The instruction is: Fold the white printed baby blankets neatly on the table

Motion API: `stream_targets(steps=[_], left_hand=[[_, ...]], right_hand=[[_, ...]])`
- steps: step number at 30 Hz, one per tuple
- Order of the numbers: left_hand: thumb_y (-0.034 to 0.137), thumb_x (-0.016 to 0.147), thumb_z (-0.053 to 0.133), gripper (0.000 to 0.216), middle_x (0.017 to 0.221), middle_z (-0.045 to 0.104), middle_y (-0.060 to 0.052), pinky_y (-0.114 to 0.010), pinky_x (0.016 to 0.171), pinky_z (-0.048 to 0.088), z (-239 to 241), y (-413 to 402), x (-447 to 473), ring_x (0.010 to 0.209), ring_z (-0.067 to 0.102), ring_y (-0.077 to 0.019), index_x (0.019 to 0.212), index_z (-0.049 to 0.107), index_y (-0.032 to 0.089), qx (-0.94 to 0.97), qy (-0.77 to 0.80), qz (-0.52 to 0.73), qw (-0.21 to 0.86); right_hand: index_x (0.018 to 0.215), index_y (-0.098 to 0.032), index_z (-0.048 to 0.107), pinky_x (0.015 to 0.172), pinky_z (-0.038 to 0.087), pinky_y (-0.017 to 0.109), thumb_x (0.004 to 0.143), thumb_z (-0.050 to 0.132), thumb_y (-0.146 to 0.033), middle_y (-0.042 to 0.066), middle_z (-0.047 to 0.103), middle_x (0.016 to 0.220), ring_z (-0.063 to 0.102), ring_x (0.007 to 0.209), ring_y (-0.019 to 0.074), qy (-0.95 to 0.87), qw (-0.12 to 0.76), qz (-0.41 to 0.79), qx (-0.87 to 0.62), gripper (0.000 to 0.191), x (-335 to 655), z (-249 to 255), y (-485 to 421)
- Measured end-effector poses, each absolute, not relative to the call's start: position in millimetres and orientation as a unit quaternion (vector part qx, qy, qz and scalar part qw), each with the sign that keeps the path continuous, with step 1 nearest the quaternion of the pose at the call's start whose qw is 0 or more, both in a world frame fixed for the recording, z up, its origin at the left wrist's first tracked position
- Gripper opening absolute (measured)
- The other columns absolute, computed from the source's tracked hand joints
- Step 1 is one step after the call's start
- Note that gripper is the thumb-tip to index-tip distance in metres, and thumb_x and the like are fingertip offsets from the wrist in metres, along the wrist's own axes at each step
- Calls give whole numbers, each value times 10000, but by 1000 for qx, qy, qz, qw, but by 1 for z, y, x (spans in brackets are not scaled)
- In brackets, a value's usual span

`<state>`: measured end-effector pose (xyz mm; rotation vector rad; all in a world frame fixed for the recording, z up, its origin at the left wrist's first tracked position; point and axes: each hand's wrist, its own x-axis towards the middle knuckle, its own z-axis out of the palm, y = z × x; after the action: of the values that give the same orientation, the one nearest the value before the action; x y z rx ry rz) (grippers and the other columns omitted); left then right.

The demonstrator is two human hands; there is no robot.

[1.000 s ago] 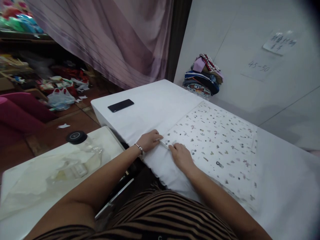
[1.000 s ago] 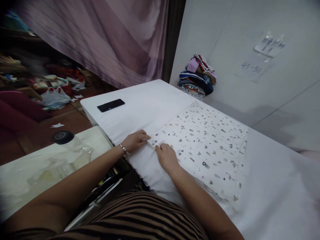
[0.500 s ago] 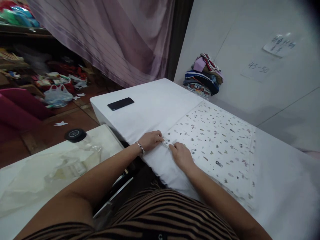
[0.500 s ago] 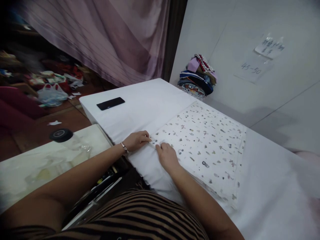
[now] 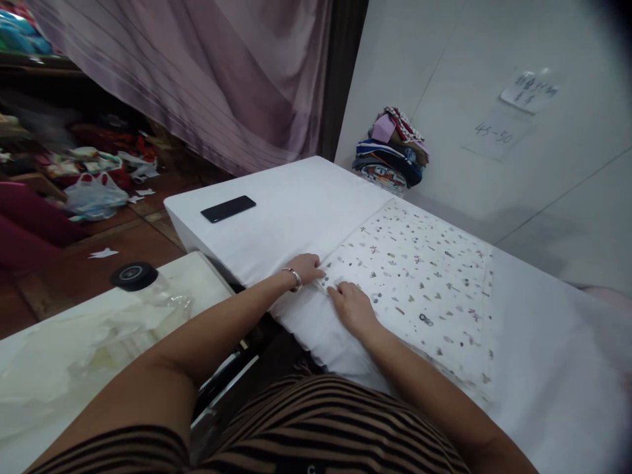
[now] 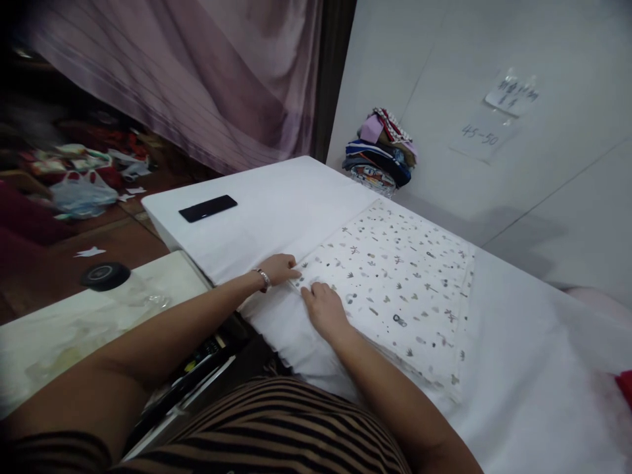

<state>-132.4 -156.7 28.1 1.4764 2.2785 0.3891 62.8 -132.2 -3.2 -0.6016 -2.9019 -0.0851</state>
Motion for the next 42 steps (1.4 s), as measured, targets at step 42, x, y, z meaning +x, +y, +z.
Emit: stream_targets(steps=[42], left_hand=[[448, 880, 321, 388, 928, 630, -40, -256, 646, 330, 41, -173, -121, 802, 533, -186, 959, 604, 194, 629, 754, 33, 187]], right_hand=[[977, -182, 705, 926, 497, 439, 893, 457, -367, 121, 664, 1098, 613, 1030, 252, -795, 237, 56, -556, 320, 402, 0, -155]])
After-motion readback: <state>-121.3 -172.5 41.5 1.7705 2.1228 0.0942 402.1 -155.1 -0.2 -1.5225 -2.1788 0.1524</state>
